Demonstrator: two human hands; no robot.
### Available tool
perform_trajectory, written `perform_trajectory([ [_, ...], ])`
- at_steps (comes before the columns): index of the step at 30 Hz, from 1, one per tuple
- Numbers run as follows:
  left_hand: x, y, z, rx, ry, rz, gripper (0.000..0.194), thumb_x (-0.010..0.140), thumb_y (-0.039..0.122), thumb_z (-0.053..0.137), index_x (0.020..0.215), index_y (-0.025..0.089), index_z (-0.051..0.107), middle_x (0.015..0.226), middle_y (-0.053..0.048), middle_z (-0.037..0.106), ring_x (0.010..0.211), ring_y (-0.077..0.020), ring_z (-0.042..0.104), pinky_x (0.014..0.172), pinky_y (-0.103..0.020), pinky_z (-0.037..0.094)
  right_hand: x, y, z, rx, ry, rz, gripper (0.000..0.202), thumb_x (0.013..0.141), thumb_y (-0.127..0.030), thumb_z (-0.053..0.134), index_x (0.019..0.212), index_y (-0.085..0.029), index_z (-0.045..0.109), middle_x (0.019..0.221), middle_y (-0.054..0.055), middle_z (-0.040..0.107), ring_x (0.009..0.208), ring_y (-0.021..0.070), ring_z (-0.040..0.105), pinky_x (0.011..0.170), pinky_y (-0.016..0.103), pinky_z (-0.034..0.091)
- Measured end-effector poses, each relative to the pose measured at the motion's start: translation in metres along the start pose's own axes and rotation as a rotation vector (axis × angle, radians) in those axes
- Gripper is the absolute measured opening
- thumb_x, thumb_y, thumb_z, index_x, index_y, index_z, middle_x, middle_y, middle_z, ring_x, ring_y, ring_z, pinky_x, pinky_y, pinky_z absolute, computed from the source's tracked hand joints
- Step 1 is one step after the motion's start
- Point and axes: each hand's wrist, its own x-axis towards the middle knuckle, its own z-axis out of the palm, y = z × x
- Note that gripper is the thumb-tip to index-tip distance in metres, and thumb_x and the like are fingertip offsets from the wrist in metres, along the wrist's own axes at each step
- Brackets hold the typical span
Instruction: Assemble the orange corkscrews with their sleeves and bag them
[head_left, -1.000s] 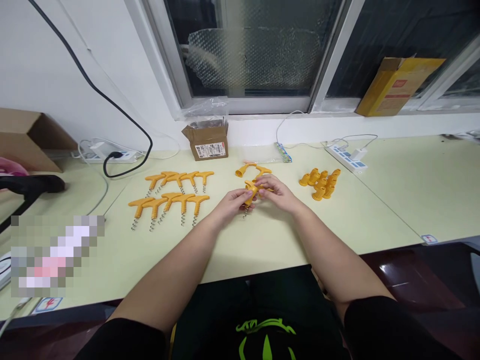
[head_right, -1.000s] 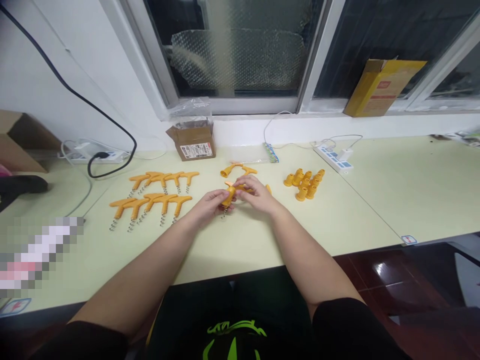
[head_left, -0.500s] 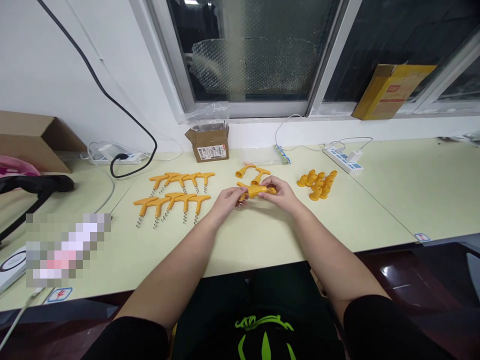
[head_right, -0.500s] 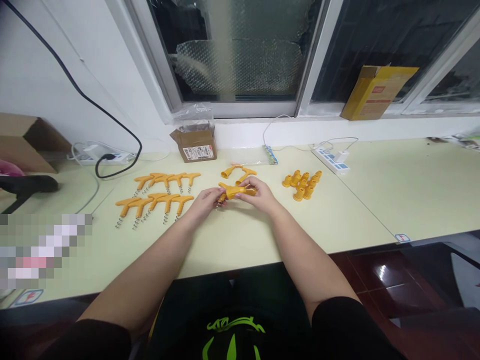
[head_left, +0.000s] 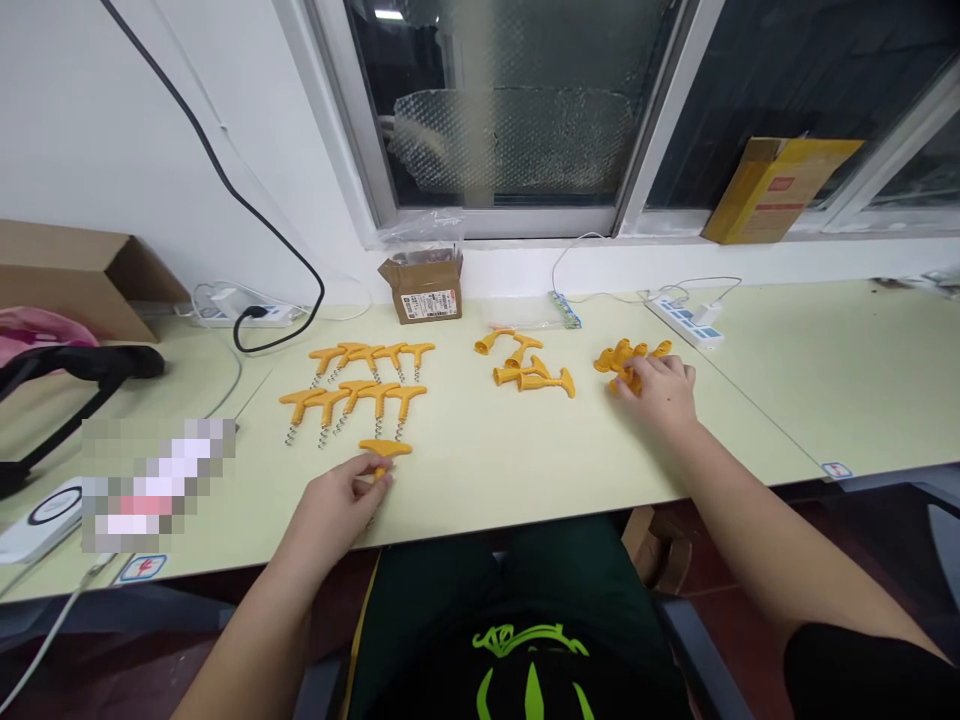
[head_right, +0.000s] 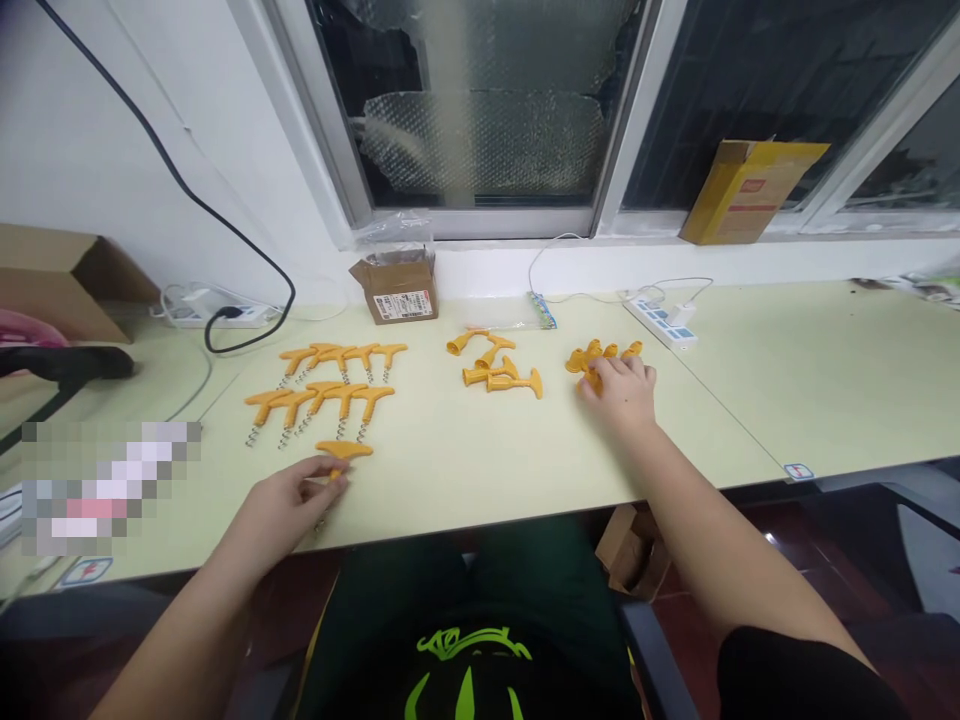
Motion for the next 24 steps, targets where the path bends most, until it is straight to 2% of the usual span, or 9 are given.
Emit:
perform_trajectory([
  [3, -0.010, 0.004, 0.000, 0.090, 0.050, 0.024, 0.038, 0.087, 0.050, 0.056, 0.109, 0.025, 0.073, 0.095, -0.006, 0.077, 0.078, -0.0255, 0.072, 0.073, -0.034, 0.053, -0.003, -0.007, 0.004, -0.076, 0.044, 0.017, 0.030, 0.089, -0.040, 0.055, 0.101, -0.018, 0.071, 0.111, 0.018, 0.067, 0.112, 0.0398, 0.049, 0.094, 0.055, 0.033],
  [6, -0.005, 0.009, 0.002, 0.178, 0.080, 0.049, 0.036, 0.088, 0.045, 0.052, 0.107, 0.024, 0.074, 0.102, -0.007, 0.076, 0.082, -0.0264, 0.071, 0.074, -0.035, 0.052, -0.003, -0.024, 0.009, -0.046, 0.065, -0.030, 0.031, 0.089, -0.038, 0.057, 0.107, -0.018, 0.072, 0.118, 0.019, 0.064, 0.114, 0.0409, 0.048, 0.094, 0.055, 0.035],
  [10, 0.007, 0.008, 0.002, 0.263, 0.080, 0.074, 0.034, 0.088, 0.041, 0.051, 0.106, 0.025, 0.075, 0.097, -0.008, 0.075, 0.080, -0.0271, 0.068, 0.071, -0.036, 0.050, 0.001, -0.053, 0.018, 0.076, -0.073, -0.205, 0.029, 0.090, -0.033, 0.058, 0.111, -0.022, 0.073, 0.119, 0.015, 0.063, 0.110, 0.0364, 0.052, 0.093, 0.051, 0.040],
  [13, 0.009, 0.008, 0.000, 0.293, 0.033, 0.091, 0.033, 0.088, 0.038, 0.050, 0.102, 0.024, 0.076, 0.106, -0.008, 0.074, 0.082, -0.0268, 0.068, 0.073, -0.037, 0.051, 0.009, -0.072, 0.025, 0.138, -0.187, -0.272, 0.035, 0.088, -0.029, 0.059, 0.120, -0.019, 0.072, 0.119, 0.015, 0.062, 0.108, 0.0348, 0.052, 0.096, 0.050, 0.042],
  [16, 0.007, 0.007, 0.000, 0.305, -0.001, 0.084, 0.034, 0.088, 0.038, 0.048, 0.102, 0.024, 0.076, 0.114, -0.009, 0.071, 0.083, -0.0267, 0.069, 0.076, -0.038, 0.052, 0.019, -0.085, 0.031, 0.174, -0.248, -0.286, 0.039, 0.087, -0.025, 0.061, 0.123, -0.017, 0.071, 0.121, 0.016, 0.060, 0.112, 0.0349, 0.052, 0.100, 0.050, 0.042],
  [21, 0.012, 0.004, -0.004, 0.349, 0.022, 0.076, 0.038, 0.091, 0.042, 0.048, 0.109, 0.024, 0.076, 0.114, -0.011, 0.066, 0.090, -0.0274, 0.068, 0.082, -0.039, 0.052, 0.030, -0.097, 0.040, 0.186, -0.329, -0.251, 0.029, 0.086, -0.023, 0.063, 0.111, -0.019, 0.075, 0.116, 0.016, 0.062, 0.111, 0.0351, 0.051, 0.099, 0.050, 0.043],
  [24, 0.015, 0.022, -0.012, 0.356, 0.091, 0.148, 0.035, 0.091, 0.047, 0.052, 0.107, 0.026, 0.075, 0.105, -0.010, 0.065, 0.098, -0.0299, 0.066, 0.084, -0.040, 0.050, 0.033, -0.099, 0.045, 0.186, -0.361, -0.232, 0.024, 0.086, -0.024, 0.064, 0.106, -0.020, 0.077, 0.109, 0.016, 0.063, 0.108, 0.0358, 0.052, 0.096, 0.051, 0.044],
])
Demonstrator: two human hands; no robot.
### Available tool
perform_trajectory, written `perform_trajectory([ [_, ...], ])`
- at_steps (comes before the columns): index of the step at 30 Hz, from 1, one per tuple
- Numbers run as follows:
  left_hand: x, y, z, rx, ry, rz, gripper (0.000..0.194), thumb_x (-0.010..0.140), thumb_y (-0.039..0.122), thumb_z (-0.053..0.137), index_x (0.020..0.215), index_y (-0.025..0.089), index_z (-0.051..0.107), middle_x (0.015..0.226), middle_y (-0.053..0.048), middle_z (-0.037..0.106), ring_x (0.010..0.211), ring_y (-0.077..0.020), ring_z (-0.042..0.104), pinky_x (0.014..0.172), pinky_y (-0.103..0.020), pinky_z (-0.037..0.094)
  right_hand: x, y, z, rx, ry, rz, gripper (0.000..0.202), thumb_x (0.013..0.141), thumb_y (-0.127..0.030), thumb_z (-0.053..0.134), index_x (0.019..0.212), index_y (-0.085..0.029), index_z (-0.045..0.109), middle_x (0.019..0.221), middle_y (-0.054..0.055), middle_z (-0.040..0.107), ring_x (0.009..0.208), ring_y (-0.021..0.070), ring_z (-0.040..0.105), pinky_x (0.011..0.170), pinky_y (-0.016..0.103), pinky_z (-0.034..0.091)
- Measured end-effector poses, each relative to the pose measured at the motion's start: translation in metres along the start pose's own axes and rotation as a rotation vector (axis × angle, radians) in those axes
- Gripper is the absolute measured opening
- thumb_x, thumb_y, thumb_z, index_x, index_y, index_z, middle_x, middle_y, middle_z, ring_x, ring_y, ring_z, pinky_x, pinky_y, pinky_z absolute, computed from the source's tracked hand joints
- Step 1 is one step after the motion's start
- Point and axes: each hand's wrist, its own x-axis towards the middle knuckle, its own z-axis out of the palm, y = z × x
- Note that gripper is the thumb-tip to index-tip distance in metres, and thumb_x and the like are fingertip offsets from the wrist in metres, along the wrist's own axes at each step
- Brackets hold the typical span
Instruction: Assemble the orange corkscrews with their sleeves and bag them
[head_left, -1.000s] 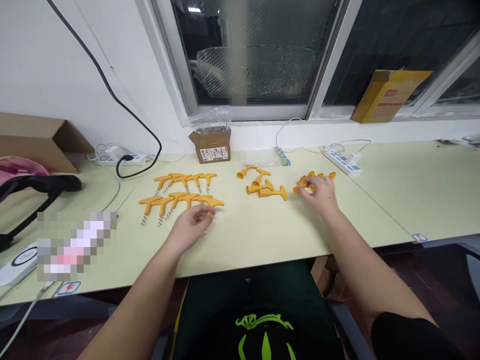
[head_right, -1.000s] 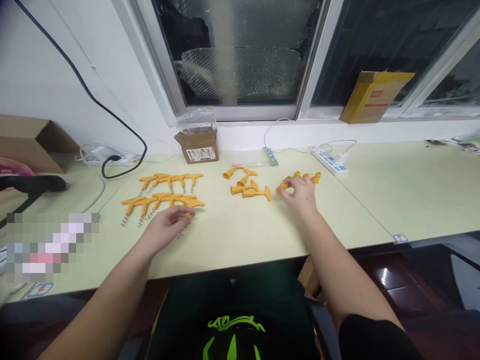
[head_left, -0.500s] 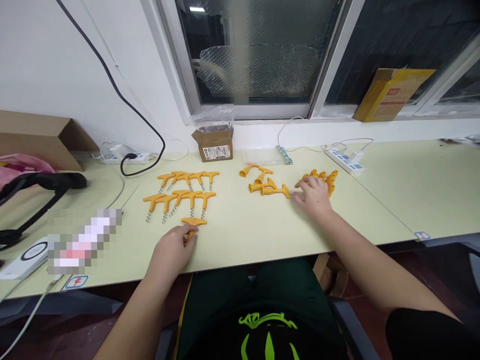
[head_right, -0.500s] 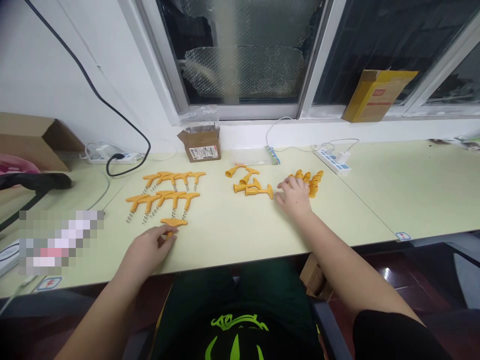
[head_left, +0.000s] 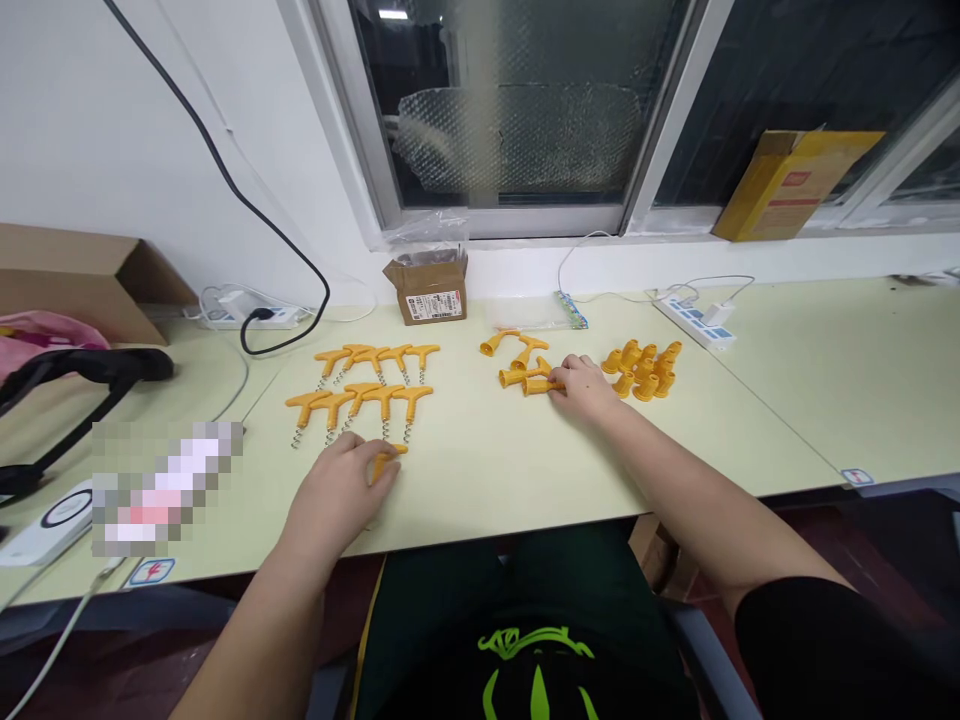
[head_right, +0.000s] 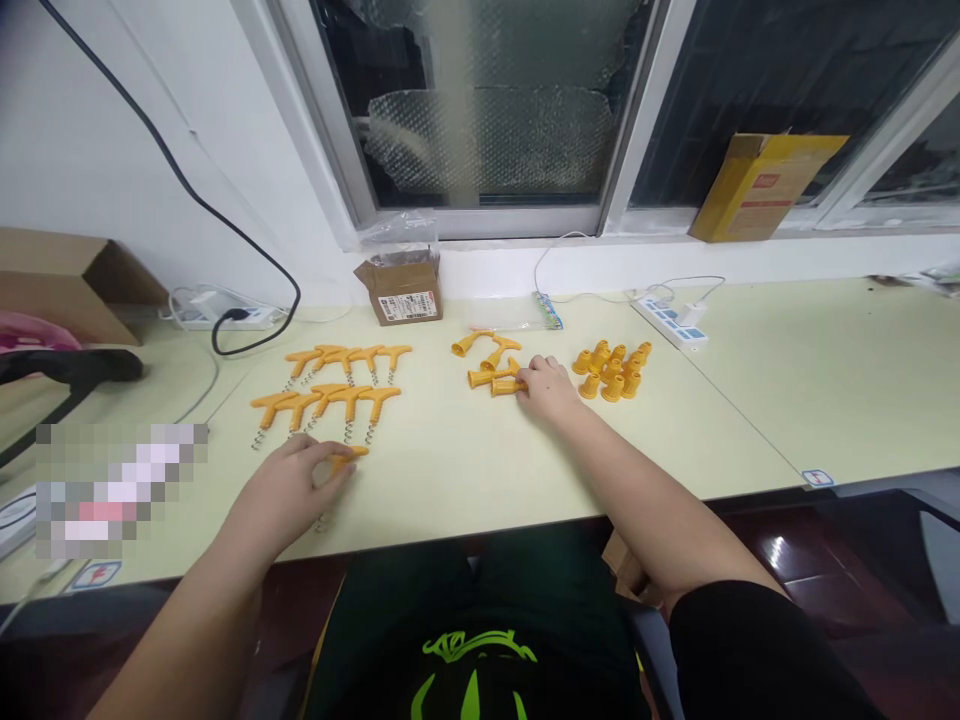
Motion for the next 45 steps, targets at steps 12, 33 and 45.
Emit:
perform_trajectory([
  [12, 0.092, 0.143, 0.044, -0.743, 0.095, 0.357, 0.047, 0.082, 0.034, 0.073, 0.126, 0.024, 0.060, 0.126, -0.012, 0.061, 0.118, -0.0291, 0.058, 0.097, -0.042, 0.048, 0.025, -0.023, -0.003, 1.156, 0.043, 0.102, 0.031, 0.080, -0.048, 0.074, 0.089, -0.021, 0.061, 0.072, -0.002, 0.064, 0.060, 0.0130, 0.054, 0.059, 0.028, 0.044],
  [33, 0.128, 0.146, 0.101, -1.353, 0.060, 0.146, 0.032, 0.083, 0.036, 0.073, 0.106, 0.015, 0.067, 0.104, -0.008, 0.073, 0.091, -0.0176, 0.067, 0.085, -0.029, 0.051, 0.016, -0.028, -0.007, 1.536, -0.149, 0.542, 0.044, 0.076, -0.058, 0.079, 0.085, -0.024, 0.053, 0.056, -0.008, 0.043, 0.042, 0.0067, 0.034, 0.039, 0.020, 0.022],
  [45, 0.124, 0.145, 0.088, -1.697, -0.114, -0.165, 0.040, 0.072, 0.036, 0.088, 0.099, 0.014, 0.068, 0.081, -0.003, 0.070, 0.057, -0.0050, 0.049, 0.057, -0.021, 0.042, 0.012, -0.023, 0.001, 1.048, 0.070, -0.089, 0.038, 0.094, -0.063, 0.057, 0.101, -0.026, 0.051, 0.076, -0.003, 0.053, 0.068, 0.0157, 0.048, 0.067, 0.031, 0.041],
])
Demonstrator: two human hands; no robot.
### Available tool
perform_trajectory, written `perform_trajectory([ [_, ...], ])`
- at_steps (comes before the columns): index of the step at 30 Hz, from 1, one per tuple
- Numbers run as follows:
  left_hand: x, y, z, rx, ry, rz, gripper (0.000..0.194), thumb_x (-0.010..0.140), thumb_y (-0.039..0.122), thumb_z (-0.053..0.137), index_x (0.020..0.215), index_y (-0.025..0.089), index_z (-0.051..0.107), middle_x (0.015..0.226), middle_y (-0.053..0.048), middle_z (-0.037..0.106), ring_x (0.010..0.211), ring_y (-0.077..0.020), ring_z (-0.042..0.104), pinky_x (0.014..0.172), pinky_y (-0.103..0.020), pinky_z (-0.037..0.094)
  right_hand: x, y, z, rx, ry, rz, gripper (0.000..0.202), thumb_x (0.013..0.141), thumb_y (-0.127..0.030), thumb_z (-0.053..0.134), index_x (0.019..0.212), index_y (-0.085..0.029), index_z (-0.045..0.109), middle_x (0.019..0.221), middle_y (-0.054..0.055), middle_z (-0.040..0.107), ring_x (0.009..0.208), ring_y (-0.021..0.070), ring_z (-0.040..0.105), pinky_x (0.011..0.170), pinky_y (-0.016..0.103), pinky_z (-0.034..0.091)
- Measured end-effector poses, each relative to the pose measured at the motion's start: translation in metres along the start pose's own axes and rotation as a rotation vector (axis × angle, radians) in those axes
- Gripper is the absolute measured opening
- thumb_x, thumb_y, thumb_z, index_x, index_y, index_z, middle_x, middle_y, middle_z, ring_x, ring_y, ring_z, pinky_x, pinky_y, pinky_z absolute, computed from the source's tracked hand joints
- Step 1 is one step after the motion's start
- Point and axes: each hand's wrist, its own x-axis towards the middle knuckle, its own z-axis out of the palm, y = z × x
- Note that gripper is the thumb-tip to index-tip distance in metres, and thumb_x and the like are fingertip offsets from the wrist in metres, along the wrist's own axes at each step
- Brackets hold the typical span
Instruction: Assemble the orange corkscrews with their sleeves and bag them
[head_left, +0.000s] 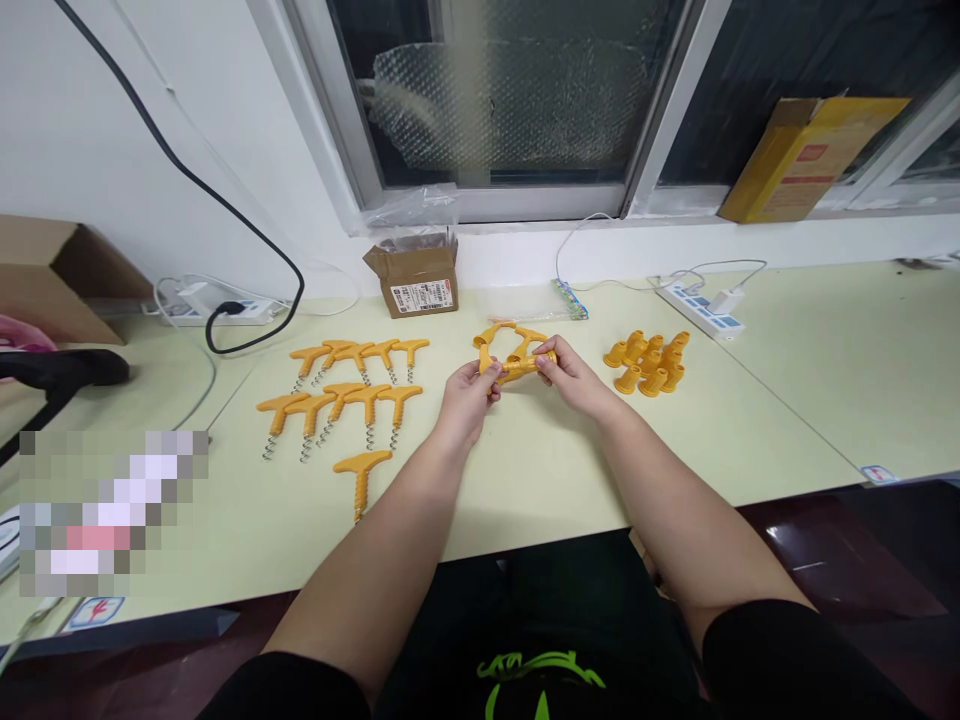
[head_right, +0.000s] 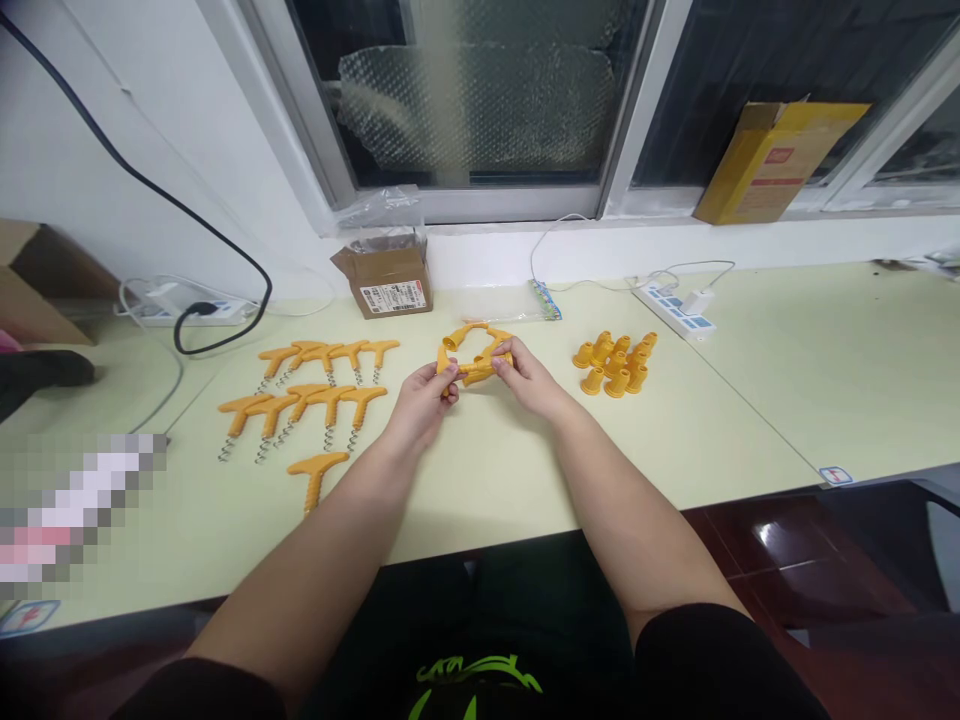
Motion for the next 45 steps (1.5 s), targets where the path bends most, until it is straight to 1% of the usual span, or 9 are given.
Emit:
perform_trajectory([
  [7, -0.005, 0.015, 0.002, -0.140, 0.043, -0.232, 0.015, 0.083, 0.019, 0.078, 0.086, 0.011, 0.066, 0.067, 0.000, 0.062, 0.049, -0.0026, 0.050, 0.045, -0.012, 0.041, -0.006, -0.009, 0.001, -0.298, 0.041, -0.114, 0.032, 0.099, -0.053, 0.052, 0.108, -0.023, 0.054, 0.094, 0.005, 0.066, 0.077, 0.0198, 0.058, 0.075, 0.036, 0.046],
  [14, -0.003, 0.025, 0.001, -0.218, 0.038, -0.386, 0.021, 0.090, 0.022, 0.070, 0.078, 0.015, 0.055, 0.055, 0.007, 0.045, 0.036, -0.0009, 0.033, 0.034, -0.011, 0.024, -0.001, -0.003, 0.000, -0.397, 0.021, -0.413, 0.019, 0.102, -0.042, 0.051, 0.105, -0.024, 0.057, 0.106, 0.010, 0.066, 0.100, 0.0257, 0.064, 0.089, 0.046, 0.053],
  [19, -0.003, 0.020, 0.000, -0.129, 0.088, -0.176, 0.025, 0.086, 0.027, 0.073, 0.077, 0.017, 0.051, 0.054, 0.009, 0.043, 0.038, -0.0025, 0.031, 0.035, -0.013, 0.022, 0.001, -0.002, 0.003, -0.400, 0.001, -0.504, 0.007, 0.097, -0.027, 0.054, 0.104, -0.025, 0.056, 0.112, 0.010, 0.064, 0.110, 0.0267, 0.063, 0.096, 0.050, 0.053],
  [24, -0.003, 0.014, -0.003, -0.033, 0.117, 0.115, 0.030, 0.080, 0.038, 0.078, 0.081, 0.017, 0.056, 0.054, 0.010, 0.038, 0.042, -0.0043, 0.035, 0.040, -0.016, 0.028, -0.002, -0.004, -0.001, -0.469, -0.011, -0.395, 0.035, 0.087, -0.018, 0.056, 0.122, -0.024, 0.060, 0.112, 0.010, 0.060, 0.107, 0.0271, 0.063, 0.094, 0.047, 0.053],
  [28, 0.000, 0.011, -0.008, 0.021, 0.157, 0.302, 0.028, 0.080, 0.039, 0.077, 0.080, 0.018, 0.059, 0.060, 0.007, 0.048, 0.053, -0.0066, 0.048, 0.052, -0.017, 0.041, -0.003, -0.003, -0.018, -0.617, 0.040, -0.271, 0.031, 0.085, -0.023, 0.062, 0.116, -0.024, 0.068, 0.106, 0.009, 0.065, 0.105, 0.0289, 0.061, 0.098, 0.048, 0.047],
  [33, -0.001, 0.009, -0.005, -0.024, 0.139, 0.328, 0.034, 0.076, 0.044, 0.081, 0.088, 0.017, 0.064, 0.082, 0.000, 0.062, 0.080, -0.0129, 0.066, 0.079, -0.029, 0.058, -0.007, 0.000, -0.049, -0.835, 0.336, 0.083, 0.025, 0.078, -0.037, 0.073, 0.099, -0.025, 0.071, 0.102, 0.008, 0.072, 0.110, 0.0341, 0.056, 0.100, 0.054, 0.036],
  [37, -0.004, 0.011, -0.005, 0.036, 0.124, 0.296, 0.042, 0.075, 0.052, 0.082, 0.090, 0.017, 0.063, 0.082, -0.001, 0.062, 0.077, -0.0138, 0.067, 0.069, -0.028, 0.058, -0.011, 0.000, -0.068, -0.975, 0.505, 0.329, 0.022, 0.075, -0.043, 0.072, 0.087, -0.025, 0.072, 0.099, 0.009, 0.069, 0.112, 0.0381, 0.049, 0.096, 0.056, 0.033],
  [41, -0.005, 0.010, -0.007, 0.143, 0.134, 0.271, 0.053, 0.075, 0.053, 0.083, 0.107, 0.020, 0.057, 0.081, 0.000, 0.065, 0.061, -0.0111, 0.063, 0.050, -0.020, 0.044, -0.012, 0.004, -0.076, -1.016, 0.457, 0.516, 0.022, 0.071, -0.041, 0.076, 0.085, -0.025, 0.072, 0.094, 0.011, 0.067, 0.113, 0.0401, 0.047, 0.094, 0.057, 0.031],
  [45, -0.008, 0.007, -0.003, 0.177, 0.123, 0.223, 0.055, 0.082, 0.049, 0.077, 0.116, 0.027, 0.039, 0.079, 0.002, 0.068, 0.053, -0.0098, 0.057, 0.049, -0.019, 0.040, -0.014, 0.012, -0.077, -1.018, 0.401, 0.571, 0.020, 0.072, -0.035, 0.074, 0.089, -0.025, 0.071, 0.099, 0.011, 0.067, 0.113, 0.0385, 0.047, 0.092, 0.054, 0.032],
])
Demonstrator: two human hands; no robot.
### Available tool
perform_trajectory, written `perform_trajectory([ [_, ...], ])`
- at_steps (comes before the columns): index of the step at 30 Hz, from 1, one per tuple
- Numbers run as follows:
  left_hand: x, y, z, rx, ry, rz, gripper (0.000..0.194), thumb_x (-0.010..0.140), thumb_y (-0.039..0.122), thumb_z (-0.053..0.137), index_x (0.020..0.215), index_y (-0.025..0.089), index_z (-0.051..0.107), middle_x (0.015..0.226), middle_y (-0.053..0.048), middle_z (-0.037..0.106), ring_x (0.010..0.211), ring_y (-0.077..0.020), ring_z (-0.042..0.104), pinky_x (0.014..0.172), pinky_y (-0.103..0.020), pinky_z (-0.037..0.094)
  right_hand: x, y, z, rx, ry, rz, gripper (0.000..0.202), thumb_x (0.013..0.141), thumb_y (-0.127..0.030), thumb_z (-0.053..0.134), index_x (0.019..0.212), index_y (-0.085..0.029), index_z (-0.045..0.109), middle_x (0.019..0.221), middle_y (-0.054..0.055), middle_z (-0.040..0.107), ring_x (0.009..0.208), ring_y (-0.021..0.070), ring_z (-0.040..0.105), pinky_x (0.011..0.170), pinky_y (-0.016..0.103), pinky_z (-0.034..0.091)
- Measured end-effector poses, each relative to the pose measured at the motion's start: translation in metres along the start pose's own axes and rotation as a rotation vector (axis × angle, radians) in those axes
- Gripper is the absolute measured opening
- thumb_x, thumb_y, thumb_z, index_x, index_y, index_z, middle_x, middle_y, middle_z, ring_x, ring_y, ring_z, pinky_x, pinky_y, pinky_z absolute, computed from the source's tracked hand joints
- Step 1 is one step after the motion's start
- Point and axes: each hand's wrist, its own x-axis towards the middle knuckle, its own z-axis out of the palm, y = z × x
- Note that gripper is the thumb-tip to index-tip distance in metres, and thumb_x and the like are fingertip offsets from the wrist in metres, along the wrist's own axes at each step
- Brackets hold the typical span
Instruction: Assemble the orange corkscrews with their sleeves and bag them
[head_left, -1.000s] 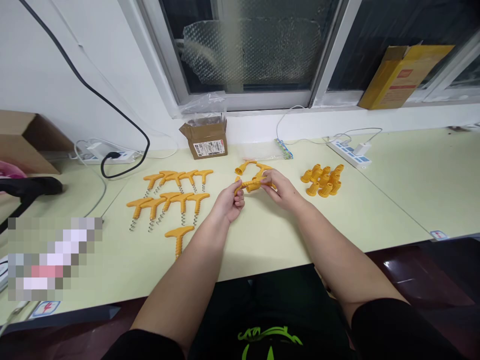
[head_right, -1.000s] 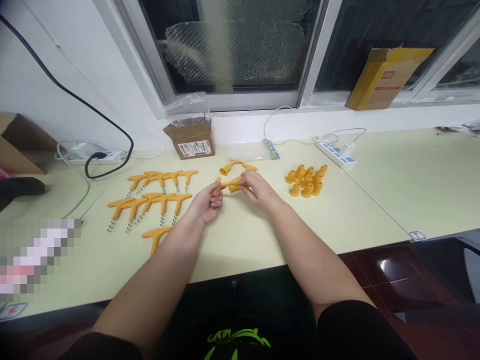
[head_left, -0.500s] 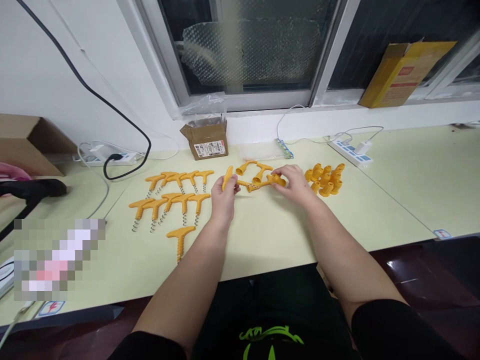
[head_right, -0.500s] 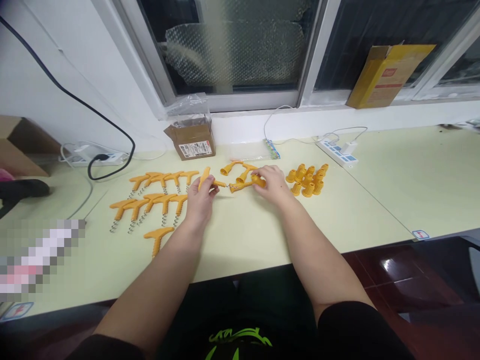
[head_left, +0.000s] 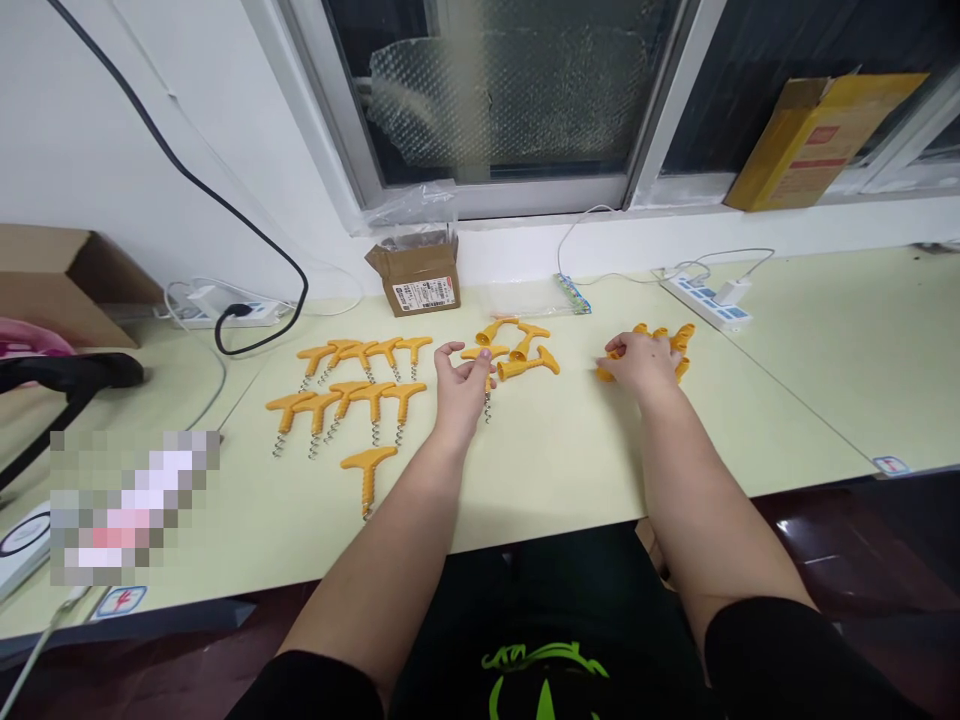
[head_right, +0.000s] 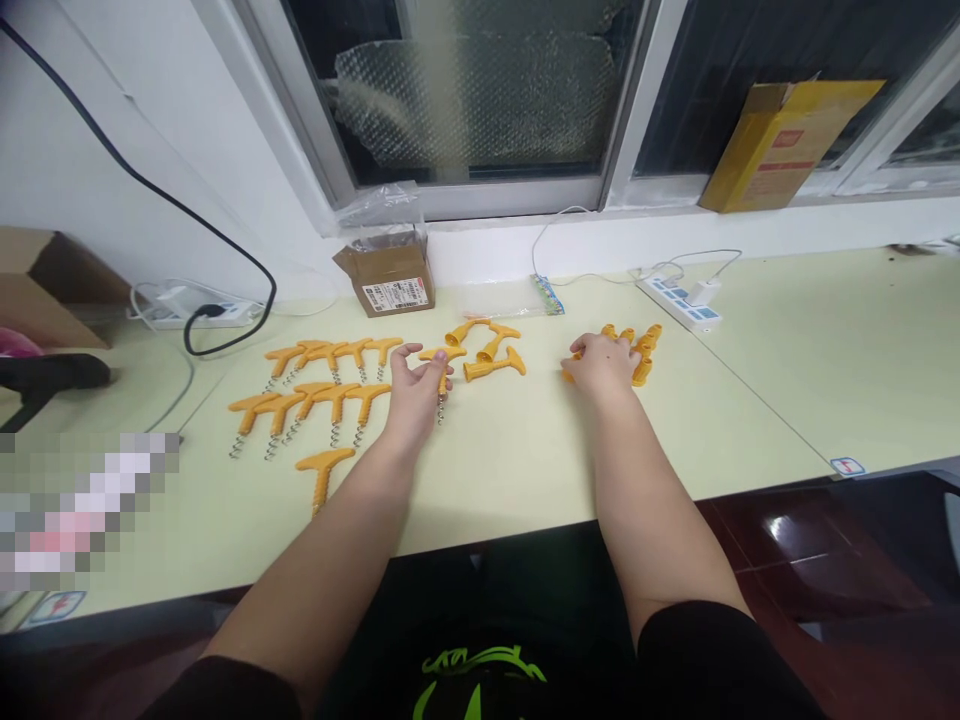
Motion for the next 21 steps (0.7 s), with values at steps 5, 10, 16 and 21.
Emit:
perform_trajectory([
  [5, -0.018, 0.017, 0.001, 0.125, -0.153, 0.006, 0.034, 0.087, 0.043, 0.070, 0.105, 0.025, 0.047, 0.086, -0.001, 0.070, 0.058, -0.0097, 0.059, 0.054, -0.021, 0.042, -0.004, -0.005, 0.004, 0.039, 0.173, -0.059, 0.026, 0.075, -0.037, 0.071, 0.099, -0.027, 0.072, 0.116, 0.011, 0.062, 0.117, 0.0375, 0.044, 0.096, 0.054, 0.033],
  [10, -0.045, 0.050, -0.043, 0.299, -0.200, 0.086, 0.037, 0.080, 0.033, 0.075, 0.110, 0.021, 0.058, 0.099, -0.008, 0.071, 0.086, -0.0166, 0.069, 0.076, -0.027, 0.053, -0.013, -0.026, 0.015, 0.262, 0.173, -0.415, 0.023, 0.085, -0.036, 0.064, 0.104, -0.024, 0.070, 0.108, 0.010, 0.060, 0.111, 0.0316, 0.052, 0.103, 0.048, 0.040],
  [16, -0.078, 0.076, -0.158, 0.932, 0.237, 0.020, 0.056, 0.078, 0.048, 0.073, 0.127, 0.026, 0.057, 0.106, -0.007, 0.073, 0.092, -0.0256, 0.071, 0.084, -0.040, 0.056, -0.022, -0.042, 0.043, 0.324, -0.112, -0.566, 0.041, 0.083, -0.032, 0.067, 0.123, -0.024, 0.068, 0.119, 0.010, 0.055, 0.117, 0.0311, 0.053, 0.108, 0.048, 0.043],
  [21, -0.097, 0.074, -0.227, 1.360, 0.324, -0.240, 0.035, 0.080, 0.053, 0.063, 0.108, 0.032, 0.062, 0.092, 0.002, 0.075, 0.088, -0.0285, 0.070, 0.084, -0.045, 0.056, -0.020, -0.044, 0.050, 0.275, -0.163, -0.525, 0.048, 0.084, -0.032, 0.066, 0.132, -0.023, 0.065, 0.124, 0.011, 0.053, 0.120, 0.0324, 0.049, 0.111, 0.049, 0.042],
])
